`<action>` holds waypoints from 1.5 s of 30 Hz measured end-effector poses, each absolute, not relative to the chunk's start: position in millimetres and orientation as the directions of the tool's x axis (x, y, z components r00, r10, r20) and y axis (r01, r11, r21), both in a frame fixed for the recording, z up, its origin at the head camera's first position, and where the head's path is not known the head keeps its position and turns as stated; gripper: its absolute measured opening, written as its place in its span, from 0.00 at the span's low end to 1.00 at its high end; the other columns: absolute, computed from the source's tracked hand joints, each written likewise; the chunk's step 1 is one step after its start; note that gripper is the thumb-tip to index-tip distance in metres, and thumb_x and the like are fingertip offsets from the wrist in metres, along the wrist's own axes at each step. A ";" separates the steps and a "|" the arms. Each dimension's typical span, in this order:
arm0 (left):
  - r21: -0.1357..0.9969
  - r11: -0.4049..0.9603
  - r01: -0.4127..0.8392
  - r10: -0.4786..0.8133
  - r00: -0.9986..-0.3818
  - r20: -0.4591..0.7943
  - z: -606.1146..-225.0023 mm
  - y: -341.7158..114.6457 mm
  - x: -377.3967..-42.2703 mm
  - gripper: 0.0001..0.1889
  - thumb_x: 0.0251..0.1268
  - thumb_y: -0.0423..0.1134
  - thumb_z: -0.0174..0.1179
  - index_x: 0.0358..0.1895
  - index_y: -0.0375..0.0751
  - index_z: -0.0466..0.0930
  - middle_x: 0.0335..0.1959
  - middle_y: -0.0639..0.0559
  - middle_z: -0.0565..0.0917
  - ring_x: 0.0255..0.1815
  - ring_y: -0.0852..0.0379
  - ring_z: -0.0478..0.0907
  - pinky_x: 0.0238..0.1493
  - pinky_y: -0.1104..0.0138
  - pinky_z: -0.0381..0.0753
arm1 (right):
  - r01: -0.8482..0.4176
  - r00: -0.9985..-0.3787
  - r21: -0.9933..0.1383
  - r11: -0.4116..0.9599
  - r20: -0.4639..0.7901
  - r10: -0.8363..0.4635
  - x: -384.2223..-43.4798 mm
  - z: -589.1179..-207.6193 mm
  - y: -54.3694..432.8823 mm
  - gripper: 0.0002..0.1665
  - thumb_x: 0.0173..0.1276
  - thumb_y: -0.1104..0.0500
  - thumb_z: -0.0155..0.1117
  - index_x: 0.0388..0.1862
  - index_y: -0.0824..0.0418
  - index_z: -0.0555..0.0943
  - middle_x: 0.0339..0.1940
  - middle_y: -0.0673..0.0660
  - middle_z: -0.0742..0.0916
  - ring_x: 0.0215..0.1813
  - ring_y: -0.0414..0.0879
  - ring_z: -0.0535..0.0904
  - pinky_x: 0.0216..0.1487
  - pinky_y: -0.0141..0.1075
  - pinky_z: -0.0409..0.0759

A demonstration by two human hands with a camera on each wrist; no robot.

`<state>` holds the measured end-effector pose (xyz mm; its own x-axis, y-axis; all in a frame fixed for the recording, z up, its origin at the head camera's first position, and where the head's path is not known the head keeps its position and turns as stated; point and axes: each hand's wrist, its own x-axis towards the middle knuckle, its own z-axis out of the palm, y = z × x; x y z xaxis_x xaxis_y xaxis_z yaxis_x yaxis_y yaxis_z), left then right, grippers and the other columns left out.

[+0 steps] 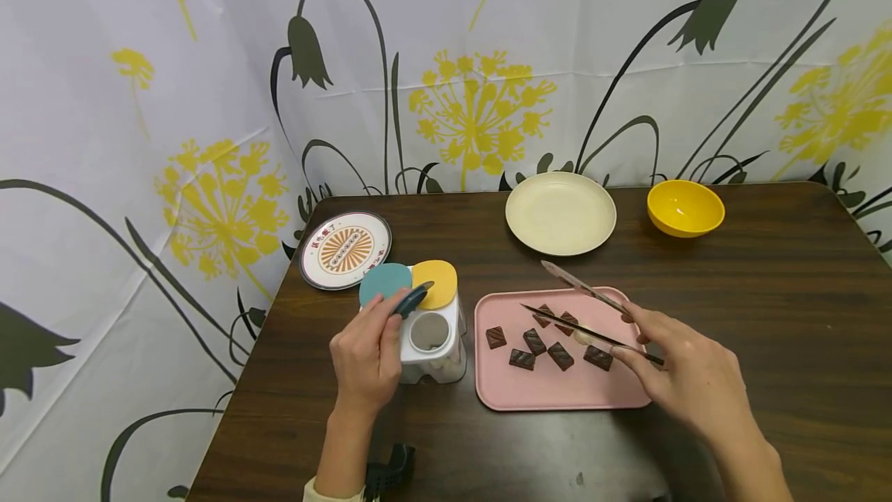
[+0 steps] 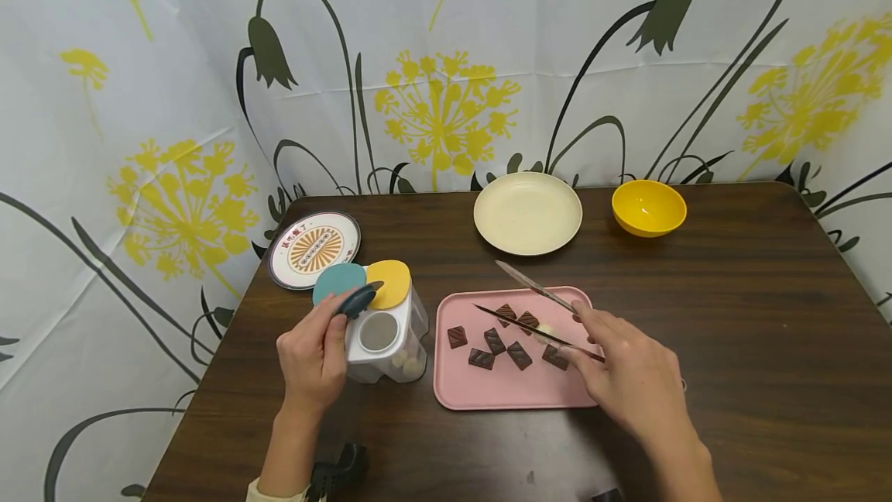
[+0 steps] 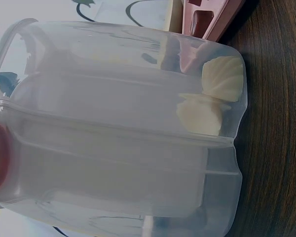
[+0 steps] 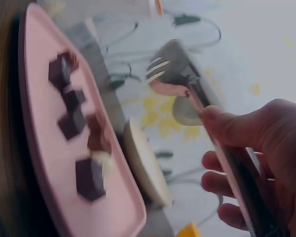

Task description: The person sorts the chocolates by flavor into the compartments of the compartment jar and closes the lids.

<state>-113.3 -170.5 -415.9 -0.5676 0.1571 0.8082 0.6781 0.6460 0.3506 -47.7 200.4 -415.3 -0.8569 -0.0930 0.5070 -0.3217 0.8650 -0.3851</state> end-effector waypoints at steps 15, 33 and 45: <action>0.354 0.643 0.679 0.156 -0.569 0.808 -415.8 -170.5 -113.9 0.18 0.75 0.40 0.48 0.51 0.35 0.84 0.45 0.48 0.88 0.45 0.50 0.86 0.51 0.50 0.80 | -0.128 -0.966 -0.381 0.916 0.258 -0.027 -40.6 -435.7 237.3 0.30 0.53 0.47 0.77 0.56 0.53 0.83 0.27 0.44 0.85 0.25 0.44 0.77 0.19 0.42 0.67; 0.360 0.640 0.679 0.157 -0.574 0.804 -415.5 -170.6 -113.3 0.17 0.75 0.40 0.48 0.51 0.34 0.84 0.45 0.47 0.88 0.45 0.49 0.86 0.51 0.49 0.80 | -0.080 -0.991 -0.403 0.912 0.133 -0.028 -43.3 -442.4 243.3 0.28 0.57 0.47 0.74 0.57 0.53 0.84 0.27 0.45 0.85 0.25 0.43 0.75 0.20 0.41 0.68; 0.364 0.640 0.677 0.155 -0.577 0.802 -415.3 -170.4 -113.0 0.17 0.75 0.40 0.48 0.51 0.35 0.84 0.45 0.47 0.88 0.46 0.49 0.86 0.52 0.49 0.80 | -0.090 -0.985 -0.399 0.912 0.169 -0.023 -42.2 -442.0 244.9 0.25 0.56 0.49 0.76 0.53 0.52 0.86 0.25 0.46 0.86 0.22 0.42 0.72 0.18 0.39 0.64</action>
